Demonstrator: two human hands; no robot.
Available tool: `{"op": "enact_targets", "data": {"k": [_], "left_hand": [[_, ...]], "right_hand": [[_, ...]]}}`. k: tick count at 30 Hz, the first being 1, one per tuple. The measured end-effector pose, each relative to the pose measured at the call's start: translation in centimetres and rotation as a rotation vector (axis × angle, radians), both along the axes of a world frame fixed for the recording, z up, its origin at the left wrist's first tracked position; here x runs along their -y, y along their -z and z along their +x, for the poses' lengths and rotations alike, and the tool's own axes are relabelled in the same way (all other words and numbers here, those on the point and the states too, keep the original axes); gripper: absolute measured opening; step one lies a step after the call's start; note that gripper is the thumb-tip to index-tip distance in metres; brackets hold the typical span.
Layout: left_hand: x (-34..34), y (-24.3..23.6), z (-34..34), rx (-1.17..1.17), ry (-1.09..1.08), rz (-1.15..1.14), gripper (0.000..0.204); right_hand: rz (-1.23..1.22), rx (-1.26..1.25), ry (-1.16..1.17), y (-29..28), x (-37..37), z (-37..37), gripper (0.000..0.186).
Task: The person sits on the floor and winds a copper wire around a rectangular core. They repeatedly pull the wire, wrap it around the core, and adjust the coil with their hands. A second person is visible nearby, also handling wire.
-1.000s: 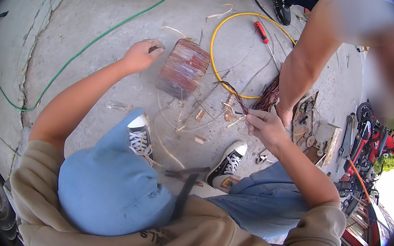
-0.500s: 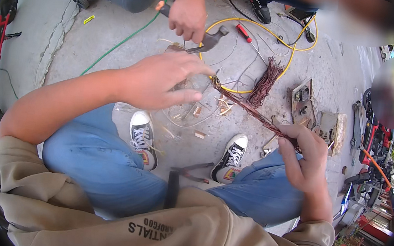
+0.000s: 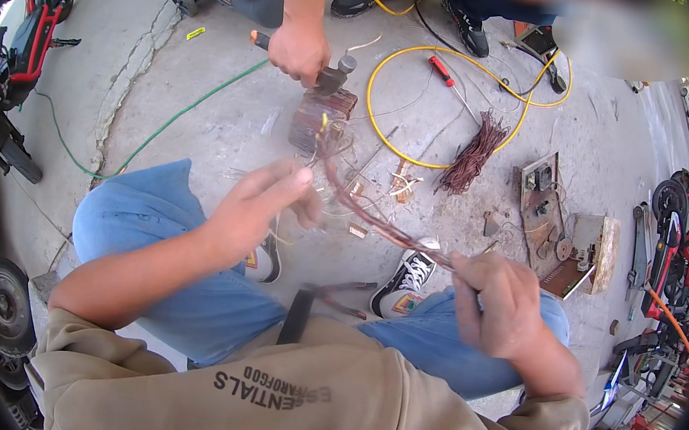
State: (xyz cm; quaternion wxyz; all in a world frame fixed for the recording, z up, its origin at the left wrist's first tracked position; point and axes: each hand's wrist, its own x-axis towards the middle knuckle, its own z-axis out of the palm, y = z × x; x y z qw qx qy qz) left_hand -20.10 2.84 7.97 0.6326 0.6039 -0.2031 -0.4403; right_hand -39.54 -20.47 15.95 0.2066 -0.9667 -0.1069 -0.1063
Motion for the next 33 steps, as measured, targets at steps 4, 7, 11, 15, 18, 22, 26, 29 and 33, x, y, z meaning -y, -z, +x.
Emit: {"op": "enact_targets", "data": {"k": [4, 7, 11, 15, 18, 22, 26, 29, 33], "left_hand": [[0.4, -0.8, -2.8, -0.157, -0.08, -0.088, 0.044], [-0.3, -0.7, -2.5, -0.294, -0.154, -0.079, 0.038], [-0.9, -0.2, -1.3, -0.267, -0.146, -0.157, 0.032], [-1.1, -1.6, -0.7, 0.064, 0.028, -0.059, 0.017], [-0.4, -1.3, -1.1, 0.484, 0.356, 0.122, 0.012], [0.0, 0.5, -1.1, 0.476, 0.621, 0.058, 0.023], [0.7, 0.9, 0.0, 0.282, 0.658, -0.032, 0.02], [1.9, 1.0, 0.5, 0.309, 0.645, 0.032, 0.02], [3.2, 1.0, 0.4, 0.456, 0.459, 0.141, 0.028]], "right_hand": [[-0.02, 0.07, -0.285, 3.5, -3.1, -0.2, 0.039], [-0.102, 0.117, -0.347, 3.8, -4.6, 0.5, 0.04], [0.162, -0.065, -0.44, 2.2, -5.9, 2.2, 0.046], [0.072, 0.14, -0.407, 2.1, -5.3, 3.0, 0.046], [-0.13, 0.325, -0.405, 1.3, -5.3, 4.8, 0.047], [-0.313, 0.188, -0.405, 2.6, -5.1, 5.4, 0.049], [-0.295, 0.154, -0.454, 2.7, -4.2, 5.8, 0.051], [-0.13, 0.006, -0.29, 3.7, -3.9, 5.8, 0.04], [-0.019, -0.057, -0.135, 4.5, -3.2, 7.2, 0.027]]}}
